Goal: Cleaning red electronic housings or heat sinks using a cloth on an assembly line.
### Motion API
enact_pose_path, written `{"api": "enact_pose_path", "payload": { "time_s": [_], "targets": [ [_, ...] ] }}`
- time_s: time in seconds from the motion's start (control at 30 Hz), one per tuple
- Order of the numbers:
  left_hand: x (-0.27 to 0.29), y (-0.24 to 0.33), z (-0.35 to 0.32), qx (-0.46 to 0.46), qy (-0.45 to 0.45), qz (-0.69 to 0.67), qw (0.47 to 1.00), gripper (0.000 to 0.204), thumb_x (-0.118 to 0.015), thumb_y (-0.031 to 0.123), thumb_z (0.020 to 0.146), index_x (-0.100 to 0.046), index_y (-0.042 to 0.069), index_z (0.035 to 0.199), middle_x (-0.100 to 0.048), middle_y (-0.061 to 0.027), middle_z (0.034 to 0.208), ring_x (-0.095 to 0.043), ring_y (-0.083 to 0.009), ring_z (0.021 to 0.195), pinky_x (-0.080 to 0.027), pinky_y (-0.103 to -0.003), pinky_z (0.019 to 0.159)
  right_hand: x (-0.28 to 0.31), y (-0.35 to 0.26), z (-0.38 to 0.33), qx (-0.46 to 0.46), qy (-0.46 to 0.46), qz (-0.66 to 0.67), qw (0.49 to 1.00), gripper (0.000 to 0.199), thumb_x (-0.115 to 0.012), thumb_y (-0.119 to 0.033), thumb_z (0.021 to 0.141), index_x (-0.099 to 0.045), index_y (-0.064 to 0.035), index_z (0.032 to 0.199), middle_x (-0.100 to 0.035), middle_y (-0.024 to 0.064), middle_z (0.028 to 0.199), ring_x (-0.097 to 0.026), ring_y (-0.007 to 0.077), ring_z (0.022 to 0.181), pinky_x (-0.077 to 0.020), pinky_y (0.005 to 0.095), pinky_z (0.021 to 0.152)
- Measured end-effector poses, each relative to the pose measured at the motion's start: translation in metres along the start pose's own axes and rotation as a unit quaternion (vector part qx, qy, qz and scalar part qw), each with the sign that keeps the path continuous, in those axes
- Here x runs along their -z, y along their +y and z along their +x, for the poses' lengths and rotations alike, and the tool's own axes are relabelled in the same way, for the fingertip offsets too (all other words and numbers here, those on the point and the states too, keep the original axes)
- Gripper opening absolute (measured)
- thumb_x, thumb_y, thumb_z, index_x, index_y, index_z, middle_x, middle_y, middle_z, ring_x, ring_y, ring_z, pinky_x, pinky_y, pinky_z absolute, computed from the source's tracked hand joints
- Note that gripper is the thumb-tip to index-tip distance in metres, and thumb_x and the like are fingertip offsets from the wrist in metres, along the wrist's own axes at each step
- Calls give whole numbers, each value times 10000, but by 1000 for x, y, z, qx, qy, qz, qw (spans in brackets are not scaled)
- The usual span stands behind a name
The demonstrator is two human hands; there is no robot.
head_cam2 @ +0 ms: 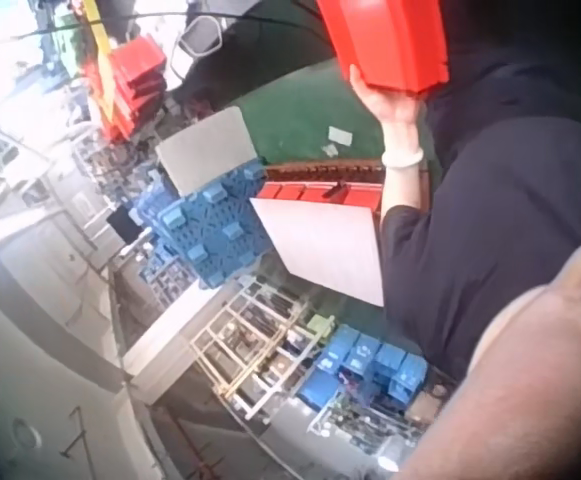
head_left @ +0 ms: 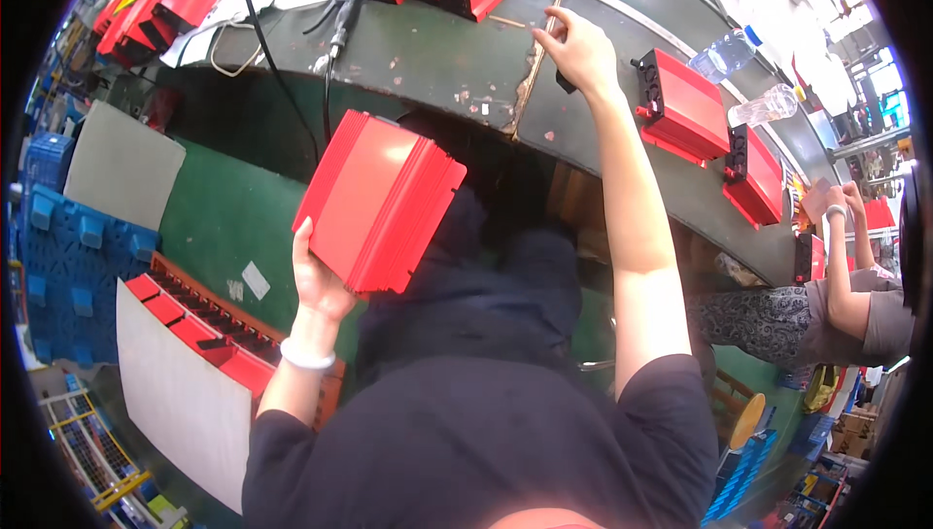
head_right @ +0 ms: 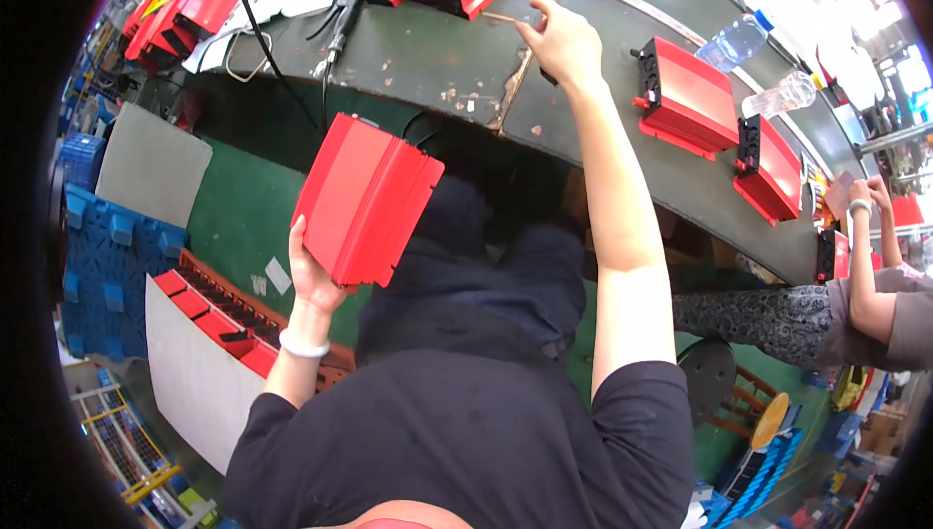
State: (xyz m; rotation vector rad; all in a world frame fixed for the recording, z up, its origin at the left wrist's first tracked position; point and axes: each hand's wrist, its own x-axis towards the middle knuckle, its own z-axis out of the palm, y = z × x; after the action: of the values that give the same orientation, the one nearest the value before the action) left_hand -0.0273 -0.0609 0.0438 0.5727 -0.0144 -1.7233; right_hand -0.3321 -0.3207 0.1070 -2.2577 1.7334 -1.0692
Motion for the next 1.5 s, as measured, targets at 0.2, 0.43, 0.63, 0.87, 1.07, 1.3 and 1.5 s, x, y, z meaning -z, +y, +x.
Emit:
{"api": "enact_pose_path", "payload": {
  "time_s": [0.2, 0.43, 0.63, 0.87, 1.07, 1.3, 1.5],
  "targets": [
    [-3, 1, 0, -16, -3, -4, 1000, 607, -479, 449, 907, -402, 63, 1369, -481, -134, 1355, -485, -314, 1223, -392, -481, 1030, 15, 5, -36, -108, -24, 200, 974, 387, -690, -254, 798, -576, -82, 1125, -580, 25, 848, -558, 138, 778, -454, 278, 720],
    [-9, 6, 13, 3, -19, -20, 1000, 605, -484, 447, 906, -402, 57, 1361, -484, -136, 1344, -489, -311, 1217, -386, -483, 1035, 46, -26, -104, -157, -210, 568, 780, 326, -591, 52, 815, -528, -1, 1131, -565, 39, 1083, -537, 99, 961, -427, 232, 861],
    [-18, 4, 20, 15, -43, -33, 998, 585, -493, 450, 901, -428, 73, 1343, -510, -118, 1315, -511, -304, 1189, -418, -475, 1002, 29, -30, -116, -104, -92, 360, 923, 139, -530, -51, 915, -593, -41, 1038, -591, -21, 922, -508, 31, 821, -417, 181, 761],
    [-36, 0, 15, -5, 3, 0, 1000, 547, -507, 458, 893, -486, 94, 1301, -560, -98, 1262, -564, -283, 1121, -480, -464, 924, 28, -43, -120, -217, -79, 576, 784, 267, -666, -74, 841, -547, -44, 1078, -588, 27, 957, -566, 95, 876, -468, 237, 778],
    [-37, -3, 18, -10, -19, 11, 1000, 558, -498, 446, 898, -457, 87, 1323, -531, -102, 1301, -536, -290, 1159, -452, -471, 961, 21, -51, -118, -224, -46, 618, 752, 217, -694, -38, 812, -540, -37, 964, -599, 1, 840, -580, 77, 775, -472, 222, 706],
    [-40, -5, 27, -18, -19, 18, 999, 589, -494, 453, 896, -424, 77, 1344, -509, -116, 1319, -512, -304, 1186, -432, -479, 984, 3, -82, -116, 2, 102, 263, 959, 161, -720, -39, 788, -577, -20, 857, -580, 15, 761, -522, 45, 670, -436, 205, 600],
    [-48, -8, 27, -43, -46, 16, 998, 582, -487, 409, 899, -401, 50, 1350, -480, -130, 1339, -485, -316, 1209, -399, -495, 1017, -5, -79, -121, 192, 129, 62, 971, 230, -585, 33, 640, -616, -42, 855, -649, 127, 889, -597, 356, 1011, -458, 438, 811]
  ]
}}
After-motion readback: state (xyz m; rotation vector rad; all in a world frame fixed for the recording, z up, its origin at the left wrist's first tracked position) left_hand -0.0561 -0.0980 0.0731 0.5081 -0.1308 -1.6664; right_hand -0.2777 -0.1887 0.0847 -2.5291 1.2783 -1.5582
